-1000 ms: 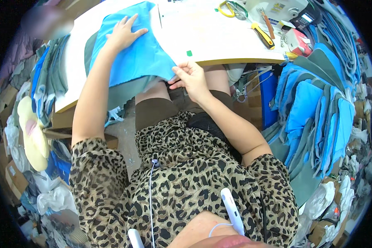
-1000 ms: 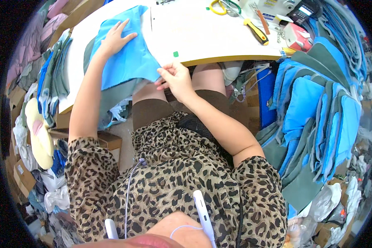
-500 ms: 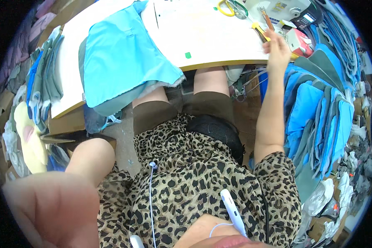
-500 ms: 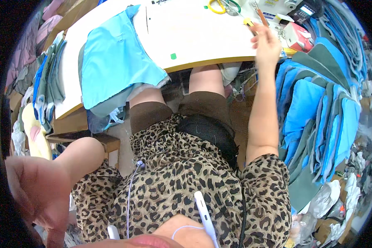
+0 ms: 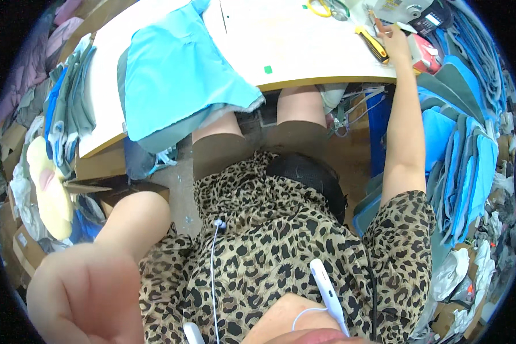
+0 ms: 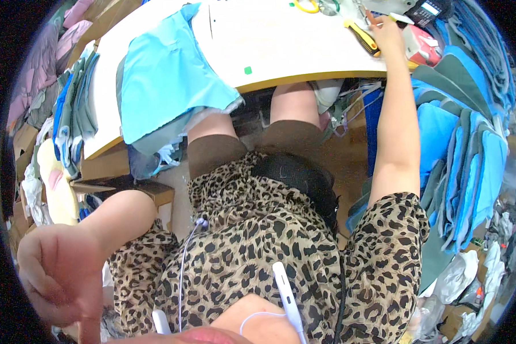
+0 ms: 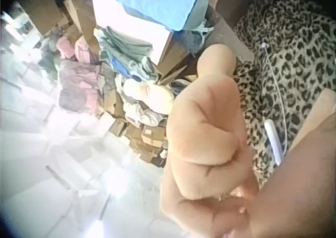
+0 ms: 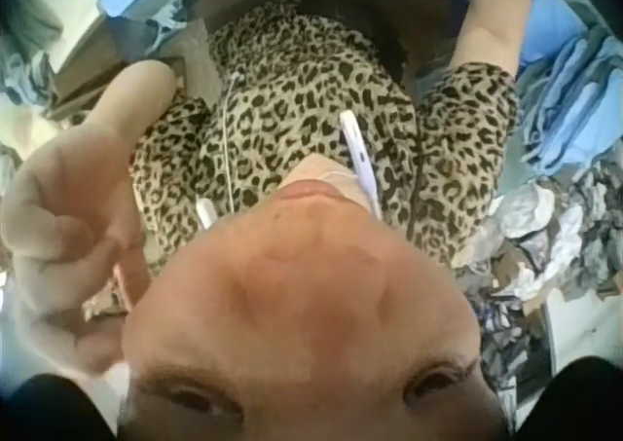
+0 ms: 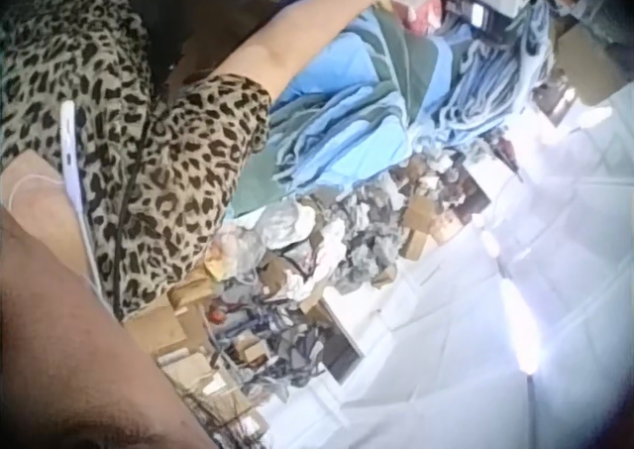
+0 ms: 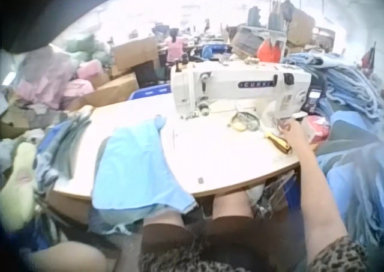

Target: The person sews fabric pieces using a sewing machine, unpicks stitches along the seam using a seam ripper, and then aligns the fabric layers to sew them together with the sewing machine.

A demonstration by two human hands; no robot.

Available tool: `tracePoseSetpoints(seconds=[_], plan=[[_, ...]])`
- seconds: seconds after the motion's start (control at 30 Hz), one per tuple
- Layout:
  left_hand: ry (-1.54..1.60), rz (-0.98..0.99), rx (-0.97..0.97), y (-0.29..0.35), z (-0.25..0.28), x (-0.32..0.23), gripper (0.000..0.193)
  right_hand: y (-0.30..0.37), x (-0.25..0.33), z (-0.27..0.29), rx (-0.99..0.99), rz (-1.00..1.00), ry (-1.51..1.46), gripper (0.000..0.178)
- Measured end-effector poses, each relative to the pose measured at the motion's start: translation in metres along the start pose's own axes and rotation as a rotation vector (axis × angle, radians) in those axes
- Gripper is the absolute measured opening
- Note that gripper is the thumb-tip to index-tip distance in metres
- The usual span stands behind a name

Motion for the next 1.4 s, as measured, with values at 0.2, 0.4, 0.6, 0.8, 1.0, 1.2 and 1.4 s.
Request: tracePoseSetpoints(seconds=[0.2, 0.4, 0.6, 0.8, 1.0, 1.2, 1.4], plan=[[-0.261, 0.706, 0.109, 0.092, 0.070, 0.070, 0.032, 0.079, 0.038, 0.051, -0.094, -0.028, -0.248, 0.026], [0.307, 1.717, -0.829, 0.315, 0.103, 0.181, 0.067, 0.191, 0.194, -0.011, 0.217, -0.017, -1.075, 0.033], [0.227, 1.491, -1.144, 0.281, 0.115, 0.224, 0.028, 0.220, 0.271, -0.029, 0.395, 0.156, -1.159, 0.024], [0.041, 1.445, -1.080, 0.291, 0.121, 0.205, 0.019, 0.226, 0.278, -0.042, 0.325, 0.256, -0.955, 0.015], [-0.093, 1.395, -0.961, 0.297, 0.125, 0.193, 0.012, 0.220, 0.302, -0.011, -0.025, 0.610, -0.560, 0.014], [-0.081, 1.447, -0.966, 0.303, 0.124, 0.189, 0.012, 0.221, 0.300, -0.016, 0.025, 0.572, -0.394, 0.010], [-0.037, 1.435, -1.001, 0.302, 0.123, 0.185, 0.013, 0.221, 0.300, -0.012, 0.016, 0.578, -0.424, 0.009]])
Point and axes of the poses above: each hand's wrist, its own y-axis away from the middle knuckle, its own z-axis out of the back of the hand, x = y × z, the point moved 8 cm from there along -y, towards the middle knuckle, and after that the axes turned 14 degrees about z, right-handed, at the moved point
